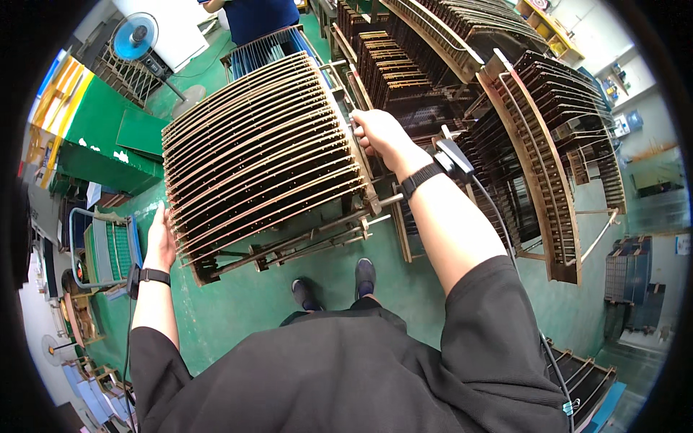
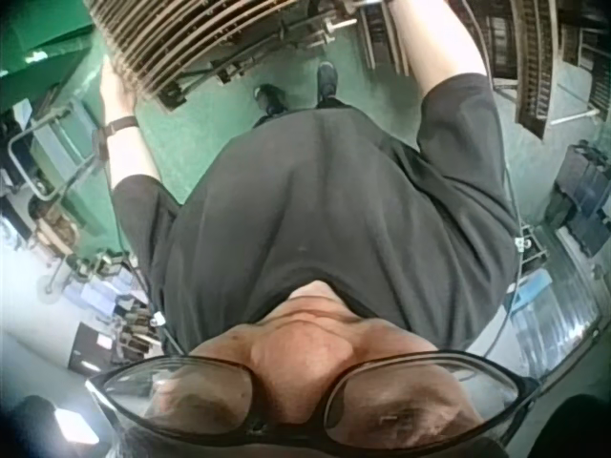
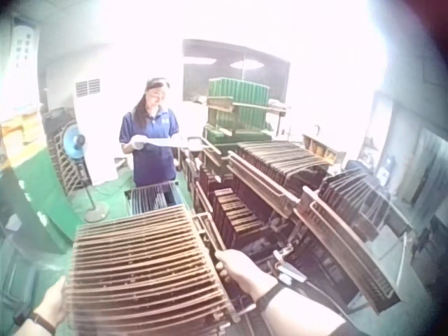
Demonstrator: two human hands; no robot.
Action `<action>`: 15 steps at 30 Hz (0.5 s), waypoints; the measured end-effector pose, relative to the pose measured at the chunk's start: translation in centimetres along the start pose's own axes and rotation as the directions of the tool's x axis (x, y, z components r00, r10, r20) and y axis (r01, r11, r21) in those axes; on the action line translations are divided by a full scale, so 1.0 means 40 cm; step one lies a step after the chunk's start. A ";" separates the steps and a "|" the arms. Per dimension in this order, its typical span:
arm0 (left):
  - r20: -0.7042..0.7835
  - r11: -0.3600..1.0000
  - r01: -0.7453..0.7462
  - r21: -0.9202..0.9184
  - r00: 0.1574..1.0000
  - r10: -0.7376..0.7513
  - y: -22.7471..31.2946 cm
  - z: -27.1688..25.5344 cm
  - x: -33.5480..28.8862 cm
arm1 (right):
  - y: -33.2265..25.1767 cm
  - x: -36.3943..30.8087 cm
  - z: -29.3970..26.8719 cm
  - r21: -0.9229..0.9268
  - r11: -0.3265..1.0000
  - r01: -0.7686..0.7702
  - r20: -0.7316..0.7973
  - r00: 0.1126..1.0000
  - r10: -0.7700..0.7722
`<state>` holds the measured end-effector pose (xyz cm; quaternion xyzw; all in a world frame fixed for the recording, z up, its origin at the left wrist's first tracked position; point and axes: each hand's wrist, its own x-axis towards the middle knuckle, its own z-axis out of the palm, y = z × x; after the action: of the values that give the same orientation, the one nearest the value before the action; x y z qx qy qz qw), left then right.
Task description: Organizing and placing circuit boards into metal storage racks.
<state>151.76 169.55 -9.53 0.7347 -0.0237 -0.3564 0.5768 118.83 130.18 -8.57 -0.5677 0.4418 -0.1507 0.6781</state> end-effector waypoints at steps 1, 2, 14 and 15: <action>0.058 0.999 0.002 -0.037 0.998 0.001 0.000 -0.014 0.014 | -0.008 0.001 0.016 0.002 1.000 0.000 0.008 1.000 0.000; 0.049 0.999 0.001 -0.036 0.999 0.001 -0.007 -0.030 0.022 | -0.017 0.001 0.031 -0.024 1.000 -0.006 0.005 1.000 0.006; 0.007 0.967 0.184 -0.178 0.983 -0.185 0.023 -0.011 -0.081 | 0.015 -0.146 0.022 0.065 0.997 -0.031 -0.107 0.993 0.038; 0.077 0.958 0.216 -0.190 0.976 -0.204 0.032 -0.027 -0.116 | 0.027 -0.223 0.015 0.139 0.988 -0.062 -0.129 0.988 0.080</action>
<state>149.37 172.08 -6.02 0.6620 0.0736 -0.4368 0.6046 113.95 137.19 -5.77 -0.4930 0.4953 -0.1940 0.6885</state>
